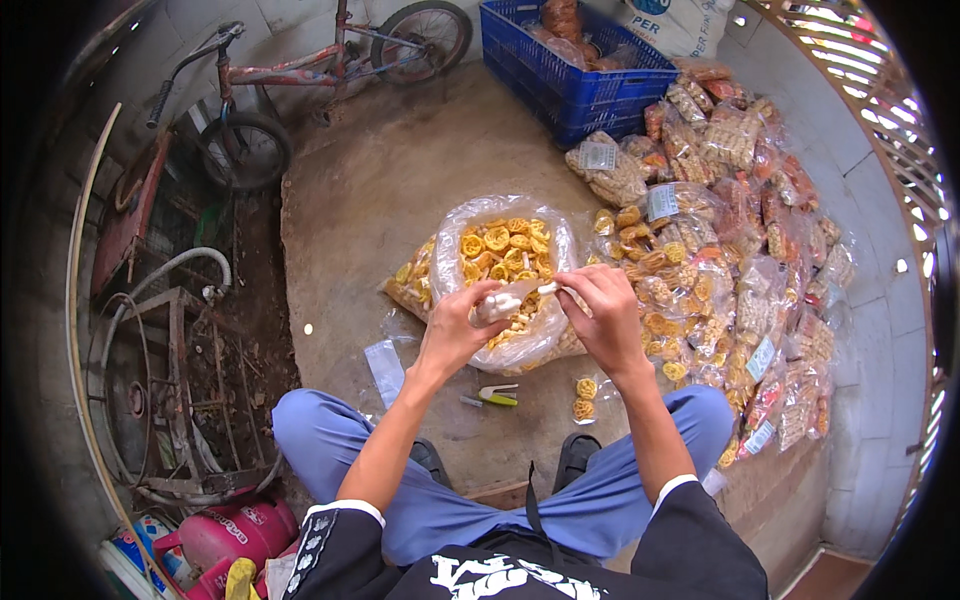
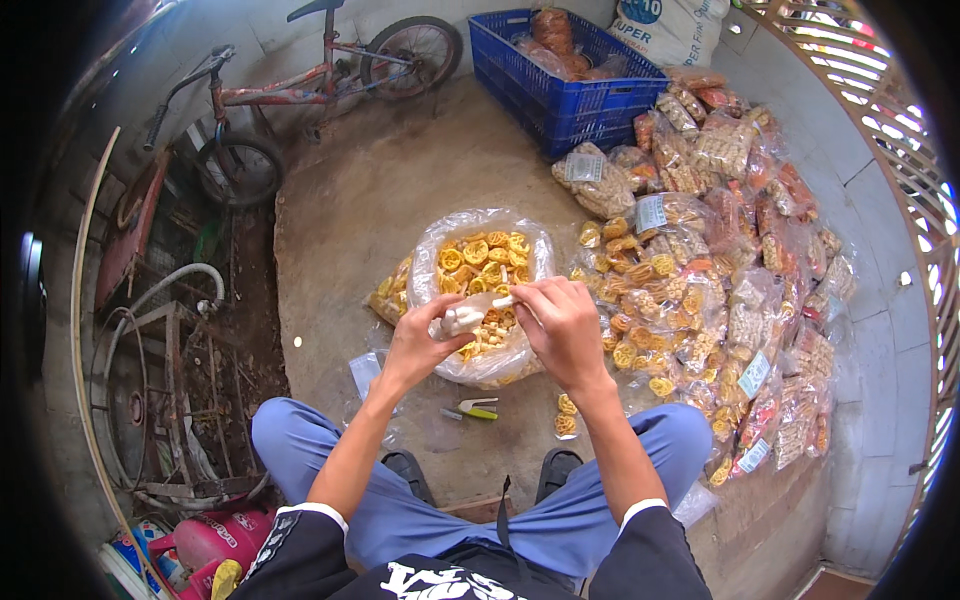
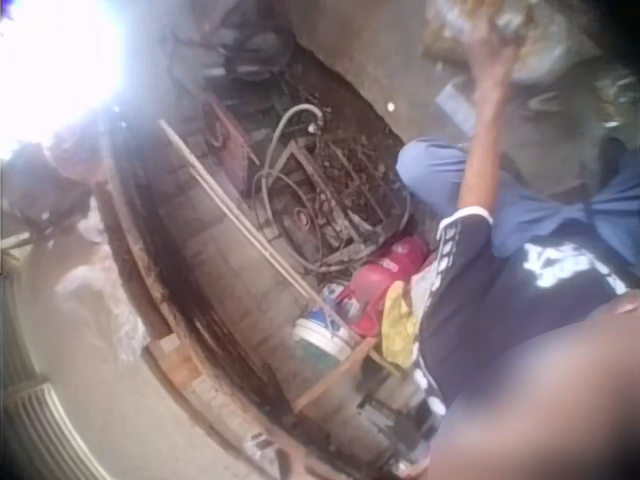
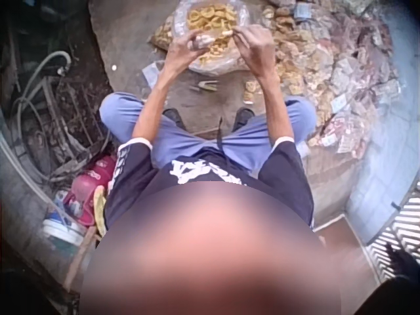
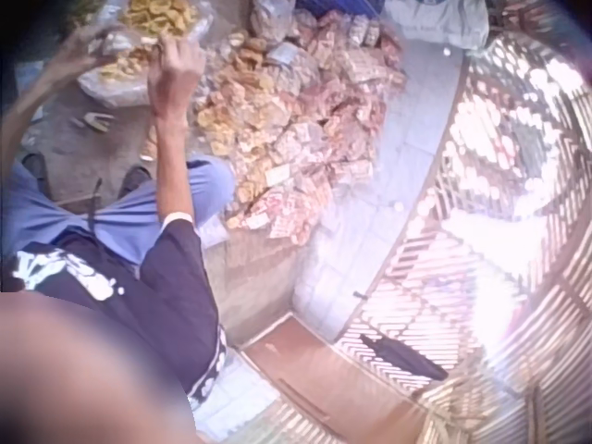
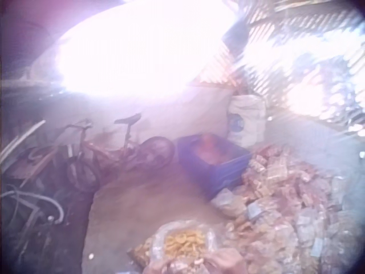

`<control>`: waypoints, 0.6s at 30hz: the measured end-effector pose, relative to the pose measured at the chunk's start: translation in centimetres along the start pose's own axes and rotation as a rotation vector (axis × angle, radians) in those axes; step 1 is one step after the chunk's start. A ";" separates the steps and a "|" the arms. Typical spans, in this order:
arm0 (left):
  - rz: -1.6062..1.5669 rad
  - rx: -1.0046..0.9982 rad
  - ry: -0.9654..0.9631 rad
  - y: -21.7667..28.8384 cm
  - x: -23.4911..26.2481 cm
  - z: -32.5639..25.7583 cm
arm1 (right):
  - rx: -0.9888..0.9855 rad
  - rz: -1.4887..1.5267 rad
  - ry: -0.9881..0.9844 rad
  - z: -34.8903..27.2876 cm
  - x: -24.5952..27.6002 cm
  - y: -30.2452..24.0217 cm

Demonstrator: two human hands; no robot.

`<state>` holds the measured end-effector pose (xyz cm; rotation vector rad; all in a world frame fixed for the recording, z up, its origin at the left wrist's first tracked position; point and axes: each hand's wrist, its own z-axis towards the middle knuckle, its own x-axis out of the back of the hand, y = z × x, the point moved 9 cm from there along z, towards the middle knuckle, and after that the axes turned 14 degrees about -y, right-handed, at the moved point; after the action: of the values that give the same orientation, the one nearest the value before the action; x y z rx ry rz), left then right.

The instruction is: The person fills small plastic bags with snacks from a large bag by hand and seals the opening of each bag using a handheld sealer tool.

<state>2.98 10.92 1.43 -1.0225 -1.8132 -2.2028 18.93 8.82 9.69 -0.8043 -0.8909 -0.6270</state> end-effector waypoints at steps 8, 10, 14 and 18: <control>0.048 -0.060 -0.049 0.2 -0.5 0.6 | 0.000 -0.097 -0.017 0.1 -1.1 -0.2; 0.069 -0.063 -0.049 0.1 -0.5 0.6 | -0.010 -0.104 -0.017 0.2 -1.6 -0.1; 0.115 -0.059 -0.038 -0.3 -0.5 0.5 | -0.032 -0.077 0.013 0.3 -1.7 0.2; 0.133 -0.071 -0.015 -0.4 -0.7 0.5 | -0.028 -0.097 -0.005 0.2 -1.5 0.0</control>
<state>3.50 11.24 0.77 -1.1407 -1.6318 -2.2003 18.15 9.26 8.52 -0.7919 -0.9314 -0.7240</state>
